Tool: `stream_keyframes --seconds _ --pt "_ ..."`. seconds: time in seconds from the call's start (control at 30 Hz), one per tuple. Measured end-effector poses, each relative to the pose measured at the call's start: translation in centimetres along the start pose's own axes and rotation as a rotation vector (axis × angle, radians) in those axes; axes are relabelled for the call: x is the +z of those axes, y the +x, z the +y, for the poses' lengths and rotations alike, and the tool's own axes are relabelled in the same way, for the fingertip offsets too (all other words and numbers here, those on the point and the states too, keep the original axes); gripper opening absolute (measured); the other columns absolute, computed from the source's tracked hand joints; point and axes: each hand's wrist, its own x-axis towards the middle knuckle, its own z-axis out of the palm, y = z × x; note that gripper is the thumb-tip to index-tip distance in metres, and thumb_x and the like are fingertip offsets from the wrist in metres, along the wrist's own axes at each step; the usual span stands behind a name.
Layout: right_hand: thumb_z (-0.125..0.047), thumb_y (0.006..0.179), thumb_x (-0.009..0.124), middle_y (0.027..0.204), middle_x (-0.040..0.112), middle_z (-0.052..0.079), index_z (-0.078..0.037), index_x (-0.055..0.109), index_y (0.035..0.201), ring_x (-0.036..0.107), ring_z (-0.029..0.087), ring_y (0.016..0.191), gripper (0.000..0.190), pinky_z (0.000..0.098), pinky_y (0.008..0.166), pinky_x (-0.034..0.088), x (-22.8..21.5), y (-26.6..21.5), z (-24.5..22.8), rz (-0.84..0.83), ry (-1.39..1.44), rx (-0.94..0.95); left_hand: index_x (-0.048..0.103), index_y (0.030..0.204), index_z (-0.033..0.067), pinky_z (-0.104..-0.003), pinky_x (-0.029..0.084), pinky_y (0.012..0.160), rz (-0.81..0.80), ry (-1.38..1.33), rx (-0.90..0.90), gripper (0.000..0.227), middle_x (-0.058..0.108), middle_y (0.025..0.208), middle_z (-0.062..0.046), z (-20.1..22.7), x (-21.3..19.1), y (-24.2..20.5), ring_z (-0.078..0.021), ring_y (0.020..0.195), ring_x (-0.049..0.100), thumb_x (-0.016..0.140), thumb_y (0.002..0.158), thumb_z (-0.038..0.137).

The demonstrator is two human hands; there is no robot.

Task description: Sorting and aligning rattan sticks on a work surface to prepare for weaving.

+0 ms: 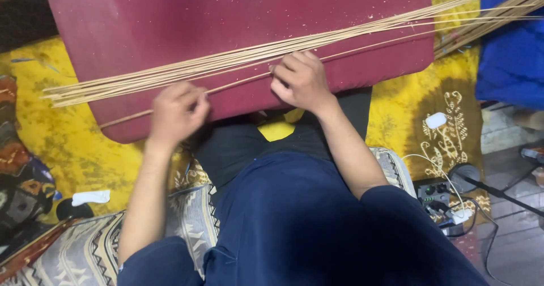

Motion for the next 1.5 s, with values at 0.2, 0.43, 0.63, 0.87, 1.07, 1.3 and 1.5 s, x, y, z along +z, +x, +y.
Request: stream_keyframes --seconds 0.2,0.43,0.63,0.87,1.07,1.3,1.5 --pt "-0.008 0.081 0.073 0.069 0.053 0.005 -0.012 0.064 0.072 0.055 0.027 0.061 0.014 0.0358 0.059 0.046 -0.1 0.0 -0.1 0.001 -0.007 0.005 0.078 0.089 0.0064 -0.041 0.054 0.061 0.035 -0.021 0.022 0.007 0.062 0.073 -0.009 4.5 3.2 5.1 -0.0328 0.068 0.067 0.071 0.091 0.009" --pt "-0.008 0.082 0.074 0.069 0.055 0.006 -0.012 0.068 0.075 0.056 0.027 0.06 0.011 0.0354 0.059 0.046 0.4 -0.1 -0.3 0.027 0.01 0.017 0.077 0.09 0.0086 -0.04 0.054 0.063 -0.037 0.045 0.027 0.008 0.062 0.075 -0.008 2.7 -0.3 3.9 -0.0316 0.071 0.067 0.071 0.094 0.011" --pt "-0.005 0.079 0.072 0.069 0.055 0.006 -0.012 0.07 0.077 0.054 0.028 0.058 0.008 0.0367 0.058 0.046 0.5 -0.4 0.3 0.038 0.03 0.028 0.082 0.095 0.0062 -0.04 0.056 0.071 -0.045 -0.006 -0.049 0.01 0.069 0.082 -0.01 -2.8 -4.4 -1.6 -0.0336 0.077 0.069 0.075 0.091 0.0" --pt "-0.004 0.073 0.073 0.072 0.06 0.001 -0.008 0.075 0.079 0.046 0.015 0.066 0.008 0.0307 0.065 0.034 -0.4 0.5 -1.3 -0.057 -0.061 0.095 0.082 0.105 -0.0075 -0.031 0.046 0.063 -0.051 0.034 -0.291 0.013 0.071 0.091 -0.008 -2.1 -7.7 -3.0 -0.02 0.07 0.057 0.074 0.094 -0.006" --pt "-0.005 0.078 0.072 0.068 0.055 0.006 -0.012 0.071 0.079 0.054 0.028 0.059 0.007 0.0378 0.057 0.045 0.9 -0.7 0.4 0.025 -0.004 0.019 0.082 0.094 0.005 -0.041 0.056 0.072 -0.022 -0.032 -0.083 0.01 0.07 0.082 -0.011 -3.8 -4.4 -2.6 -0.0351 0.075 0.068 0.075 0.092 -0.002" --pt "-0.008 0.081 0.072 0.07 0.054 0.005 -0.012 0.071 0.081 0.055 0.027 0.061 0.004 0.0364 0.058 0.045 0.5 -0.1 -0.4 -0.021 -0.028 -0.022 0.08 0.089 0.0052 -0.042 0.056 0.066 -0.002 -0.101 0.005 0.008 0.068 0.077 -0.01 2.3 0.5 3.1 -0.0343 0.072 0.069 0.072 0.091 0.004" --pt "-0.006 0.083 0.07 0.07 0.055 0.007 -0.01 0.072 0.083 0.057 0.029 0.061 0.005 0.0376 0.058 0.047 0.5 -0.2 -0.2 -0.003 0.026 0.01 0.078 0.097 0.0062 -0.04 0.056 0.067 0.071 -0.106 0.038 0.013 0.066 0.081 -0.009 3.7 2.3 5.8 -0.0321 0.076 0.07 0.065 0.099 0.005"
